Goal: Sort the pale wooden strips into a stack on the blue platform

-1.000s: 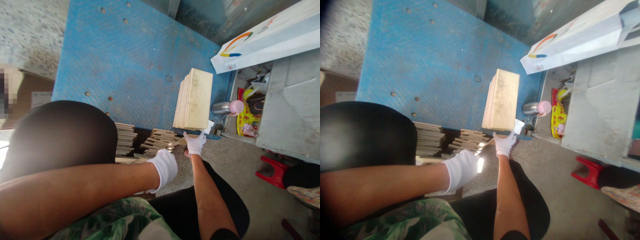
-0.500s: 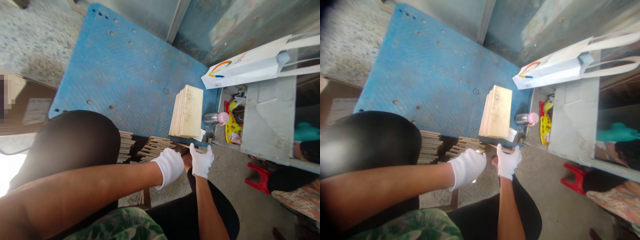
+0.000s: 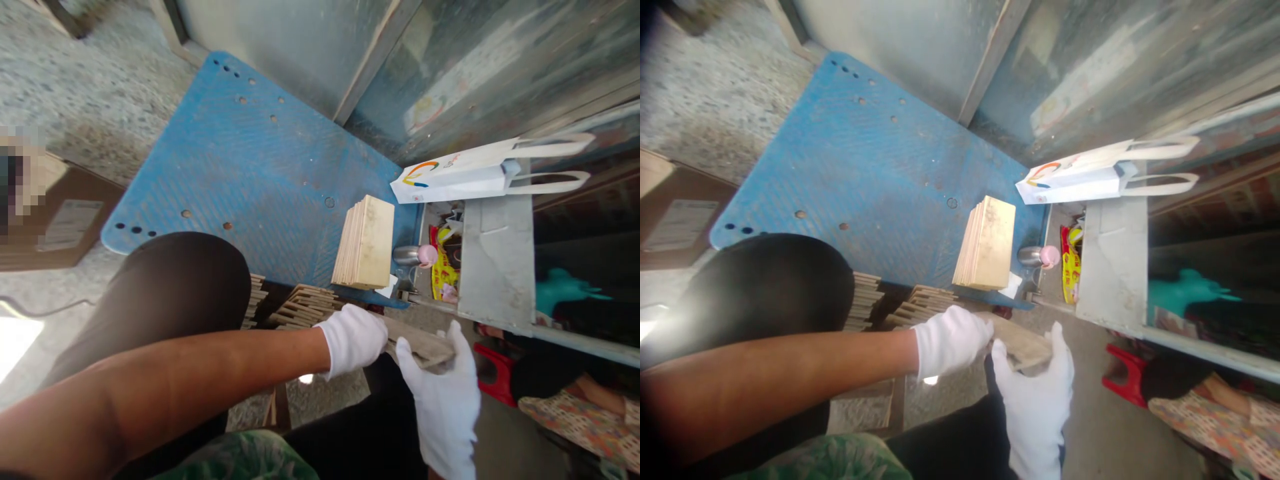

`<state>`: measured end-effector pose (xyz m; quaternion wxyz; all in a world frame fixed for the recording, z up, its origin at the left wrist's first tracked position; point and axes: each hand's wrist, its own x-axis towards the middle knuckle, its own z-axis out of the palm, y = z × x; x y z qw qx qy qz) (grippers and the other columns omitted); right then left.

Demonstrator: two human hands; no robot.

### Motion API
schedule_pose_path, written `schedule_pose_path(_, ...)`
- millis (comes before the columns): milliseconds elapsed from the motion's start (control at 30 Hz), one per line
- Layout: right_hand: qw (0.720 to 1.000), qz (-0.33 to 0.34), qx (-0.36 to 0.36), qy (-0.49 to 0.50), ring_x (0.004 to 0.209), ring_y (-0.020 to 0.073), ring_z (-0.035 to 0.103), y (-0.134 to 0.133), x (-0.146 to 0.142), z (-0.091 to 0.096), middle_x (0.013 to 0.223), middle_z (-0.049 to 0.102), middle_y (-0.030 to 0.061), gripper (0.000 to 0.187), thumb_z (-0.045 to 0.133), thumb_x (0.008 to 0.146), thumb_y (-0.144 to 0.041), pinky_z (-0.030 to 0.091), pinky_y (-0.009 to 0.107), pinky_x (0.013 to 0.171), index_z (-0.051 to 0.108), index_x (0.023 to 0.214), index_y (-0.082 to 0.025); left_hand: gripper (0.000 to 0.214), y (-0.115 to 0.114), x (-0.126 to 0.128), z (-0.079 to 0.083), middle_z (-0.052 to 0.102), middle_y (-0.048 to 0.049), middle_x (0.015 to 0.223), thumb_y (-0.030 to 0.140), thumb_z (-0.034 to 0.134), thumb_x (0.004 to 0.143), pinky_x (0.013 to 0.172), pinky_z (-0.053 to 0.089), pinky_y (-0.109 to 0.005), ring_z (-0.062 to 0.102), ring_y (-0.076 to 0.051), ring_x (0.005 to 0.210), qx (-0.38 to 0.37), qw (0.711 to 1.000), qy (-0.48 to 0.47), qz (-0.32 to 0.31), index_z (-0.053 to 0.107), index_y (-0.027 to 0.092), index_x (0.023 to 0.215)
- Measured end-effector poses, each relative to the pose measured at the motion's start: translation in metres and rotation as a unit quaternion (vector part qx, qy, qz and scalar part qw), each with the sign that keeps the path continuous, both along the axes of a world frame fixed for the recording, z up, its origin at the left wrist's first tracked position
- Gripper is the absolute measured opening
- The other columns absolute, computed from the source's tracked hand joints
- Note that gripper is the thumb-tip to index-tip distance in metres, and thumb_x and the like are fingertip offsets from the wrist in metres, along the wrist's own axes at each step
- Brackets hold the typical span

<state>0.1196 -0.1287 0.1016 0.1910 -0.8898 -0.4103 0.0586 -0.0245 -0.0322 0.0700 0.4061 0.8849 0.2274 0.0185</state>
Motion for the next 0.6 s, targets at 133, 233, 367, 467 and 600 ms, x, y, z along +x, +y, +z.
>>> schedule_pose_path(133,0.993,0.005,0.069,0.092,0.133,0.0338,0.043,0.010,-0.002,0.003,0.150,0.036,0.0149,0.107,0.073,0.062,-0.047,0.047,0.049,0.102,0.020,0.152,-0.022,0.029,0.005,-0.005,0.011,0.068,-0.0183,0.078,0.015,0.039,0.088,0.055,0.049,-0.039,0.066,-0.030,0.069,0.001,1.000,-0.008,-0.010,0.067,0.007,0.090)
schedule_pose_path(233,0.975,0.006,0.095,0.201,0.137,0.0305,0.037,0.012,0.001,-0.012,0.152,0.030,0.0183,0.105,0.067,0.069,-0.044,0.041,0.048,0.106,0.010,0.152,-0.017,0.035,0.007,-0.007,0.012,0.069,-0.0177,0.080,0.021,0.037,0.091,0.058,0.051,-0.038,0.067,-0.030,0.073,-0.009,1.000,0.017,-0.001,0.069,0.008,0.089)
schedule_pose_path(367,0.963,0.024,0.048,0.264,0.136,0.0318,0.039,0.006,-0.001,-0.045,0.150,0.032,0.0202,0.108,0.069,0.065,-0.043,0.043,0.048,0.102,0.010,0.152,-0.017,0.040,0.014,-0.006,0.008,0.070,-0.0135,0.084,0.034,0.038,0.093,0.063,0.051,-0.033,0.067,-0.025,0.075,-0.074,0.995,0.050,0.033,0.071,0.012,0.093)
schedule_pose_path(467,0.974,0.053,-0.042,0.218,0.126,0.0350,0.050,0.003,-0.012,-0.059,0.144,0.042,0.0200,0.108,0.072,0.060,-0.040,0.048,0.047,0.096,0.019,0.152,-0.017,0.044,0.018,-0.002,0.004,0.069,-0.0087,0.077,0.044,0.038,0.091,0.060,0.048,-0.030,0.064,-0.020,0.066,-0.152,0.981,0.044,0.111,0.071,0.016,0.089)
schedule_pose_path(600,0.985,0.070,-0.040,0.150,0.122,0.0358,0.053,0.010,-0.019,-0.061,0.142,0.045,0.0201,0.118,0.077,0.052,-0.041,0.050,0.043,0.093,0.022,0.152,-0.014,0.044,0.023,0.002,0.000,0.066,-0.0049,0.072,0.052,0.040,0.087,0.059,0.047,-0.030,0.062,-0.020,0.063,-0.203,0.966,0.038,0.153,0.070,0.020,0.084)
